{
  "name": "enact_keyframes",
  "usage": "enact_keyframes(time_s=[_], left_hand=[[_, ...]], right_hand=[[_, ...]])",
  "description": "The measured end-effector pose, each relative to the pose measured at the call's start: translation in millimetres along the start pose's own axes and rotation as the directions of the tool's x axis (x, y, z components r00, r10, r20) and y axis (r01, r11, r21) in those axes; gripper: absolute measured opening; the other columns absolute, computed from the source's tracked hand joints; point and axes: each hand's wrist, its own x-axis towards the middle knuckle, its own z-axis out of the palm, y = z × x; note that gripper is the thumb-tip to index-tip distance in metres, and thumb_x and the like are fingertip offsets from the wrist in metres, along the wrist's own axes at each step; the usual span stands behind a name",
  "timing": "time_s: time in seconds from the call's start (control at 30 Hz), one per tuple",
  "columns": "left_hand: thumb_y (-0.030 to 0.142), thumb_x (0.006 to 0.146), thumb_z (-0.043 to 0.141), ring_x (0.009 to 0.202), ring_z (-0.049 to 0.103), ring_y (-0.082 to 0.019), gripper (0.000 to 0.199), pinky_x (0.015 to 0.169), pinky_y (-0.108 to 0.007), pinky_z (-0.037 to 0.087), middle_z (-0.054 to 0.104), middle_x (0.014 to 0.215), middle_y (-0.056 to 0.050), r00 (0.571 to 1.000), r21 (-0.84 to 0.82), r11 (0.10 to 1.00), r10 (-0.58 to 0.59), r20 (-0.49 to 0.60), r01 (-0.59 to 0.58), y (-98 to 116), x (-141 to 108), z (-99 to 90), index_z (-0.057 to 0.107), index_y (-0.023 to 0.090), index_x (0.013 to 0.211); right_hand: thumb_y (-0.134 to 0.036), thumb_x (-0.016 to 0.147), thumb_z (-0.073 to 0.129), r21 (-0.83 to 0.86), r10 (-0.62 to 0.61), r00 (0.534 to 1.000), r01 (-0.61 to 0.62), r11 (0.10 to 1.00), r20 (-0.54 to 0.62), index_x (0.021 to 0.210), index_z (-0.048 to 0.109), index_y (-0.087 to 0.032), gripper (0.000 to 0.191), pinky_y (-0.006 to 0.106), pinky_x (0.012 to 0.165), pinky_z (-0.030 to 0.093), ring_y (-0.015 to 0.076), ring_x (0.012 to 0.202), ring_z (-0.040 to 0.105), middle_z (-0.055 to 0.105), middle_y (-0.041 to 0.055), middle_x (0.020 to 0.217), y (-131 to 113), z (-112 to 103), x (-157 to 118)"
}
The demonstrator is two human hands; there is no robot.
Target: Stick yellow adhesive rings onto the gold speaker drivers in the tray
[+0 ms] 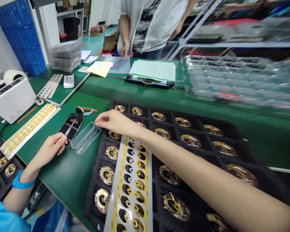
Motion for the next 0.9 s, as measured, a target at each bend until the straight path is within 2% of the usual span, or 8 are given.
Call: enact_keyframes(time_s=[0.2, 0.4, 0.53, 0.63, 0.7, 0.77, 0.83, 0.9], left_hand=[[0.055, 0.09, 0.045, 0.045, 0.039, -0.008, 0.041, 0.051, -0.021, 0.032, 0.046, 0.05, 0.007, 1.0, -0.029, 1.0, -0.009, 0.004, 0.009, 3, -1, 1.3, 0.051, 0.017, 0.076], [0.047, 0.095, 0.036, 0.043, 0.039, -0.008, 0.034, 0.045, -0.02, 0.03, 0.047, 0.049, 0.007, 0.998, -0.061, 0.998, -0.009, 0.067, 0.013, 30, -3, 9.3, 0.049, 0.018, 0.083], [0.037, 0.097, 0.035, 0.052, 0.048, -0.009, 0.027, 0.054, -0.021, 0.037, 0.053, 0.057, 0.005, 0.941, 0.069, 0.994, 0.054, 0.333, -0.081, 76, -13, 38.9, 0.049, 0.019, 0.081], [0.031, 0.097, 0.035, 0.051, 0.041, -0.009, 0.029, 0.053, -0.023, 0.031, 0.049, 0.057, 0.005, 0.838, 0.265, 0.911, 0.138, 0.529, -0.317, 109, -22, 64.2, 0.05, 0.019, 0.075], [0.034, 0.098, 0.035, 0.054, 0.043, -0.01, 0.03, 0.053, -0.023, 0.032, 0.053, 0.062, 0.004, 0.793, 0.304, 0.866, 0.157, 0.589, -0.397, 117, -22, 71.9, 0.052, 0.02, 0.078], [0.039, 0.098, 0.034, 0.065, 0.055, -0.012, 0.033, 0.061, -0.023, 0.041, 0.061, 0.074, 0.002, 0.844, 0.356, 0.858, 0.152, 0.514, -0.371, 109, -13, 68.8, 0.056, 0.021, 0.082], [0.047, 0.097, 0.035, 0.082, 0.062, -0.017, 0.035, 0.075, -0.029, 0.047, 0.066, 0.088, -0.001, 0.951, 0.487, 0.826, 0.175, 0.255, -0.283, 86, 4, 55.9, 0.058, 0.021, 0.09], [0.056, 0.092, 0.037, 0.093, 0.062, -0.025, 0.043, 0.084, -0.038, 0.048, 0.066, 0.1, -0.007, 0.975, 0.655, 0.737, 0.221, -0.003, -0.165, 55, 26, 37.8, 0.058, 0.019, 0.099]], right_hand=[[-0.013, 0.076, 0.07, -0.265, -0.149, 0.984, 0.17, 0.949, 0.096, 0.076, 0.066, -0.017, 0.005, 0.036, 0.08, 0.05, 0.018, 0.083, 0.063, 0.066, 0.0022, 0.079, -7, 10, 6], [-0.017, 0.089, 0.052, -0.357, -0.305, 0.943, 0.242, 0.902, -0.132, 0.116, 0.062, -0.018, 0.029, 0.034, 0.072, 0.051, 0.019, 0.077, 0.062, 0.066, 0.0043, 0.084, -28, -15, -46], [-0.015, 0.095, 0.043, -0.711, -0.697, 0.701, 0.411, 0.571, -0.154, 0.123, 0.056, -0.013, 0.031, 0.027, 0.049, 0.041, 0.0145, 0.056, 0.053, 0.059, -0.0002, 0.065, -54, -15, -117], [-0.008, 0.097, 0.03, -0.817, -0.747, 0.662, 0.403, 0.412, -0.05, 0.109, 0.062, -0.006, 0.034, 0.029, 0.05, 0.041, 0.015, 0.053, 0.051, 0.058, 0.0012, 0.059, -65, -5, -162], [-0.007, 0.096, 0.028, -0.813, -0.732, 0.679, 0.395, 0.427, -0.054, 0.101, 0.064, -0.007, 0.036, 0.029, 0.053, 0.044, 0.0155, 0.055, 0.053, 0.06, 0.003, 0.06, -58, -3, -182], [-0.009, 0.096, 0.034, -0.759, -0.672, 0.716, 0.328, 0.563, -0.189, 0.098, 0.066, -0.012, 0.032, 0.028, 0.053, 0.044, 0.0152, 0.054, 0.052, 0.06, 0.0015, 0.059, -38, -10, -199], [-0.012, 0.093, 0.045, -0.596, -0.53, 0.712, 0.195, 0.779, -0.46, 0.094, 0.067, -0.02, 0.023, 0.026, 0.052, 0.044, 0.0141, 0.053, 0.054, 0.061, -0.001, 0.059, -9, -21, -215], [-0.012, 0.088, 0.054, -0.494, -0.403, 0.68, 0.069, 0.867, -0.612, 0.095, 0.066, -0.022, 0.017, 0.025, 0.054, 0.045, 0.0145, 0.06, 0.061, 0.067, 0.0006, 0.07, 22, -34, -231]])
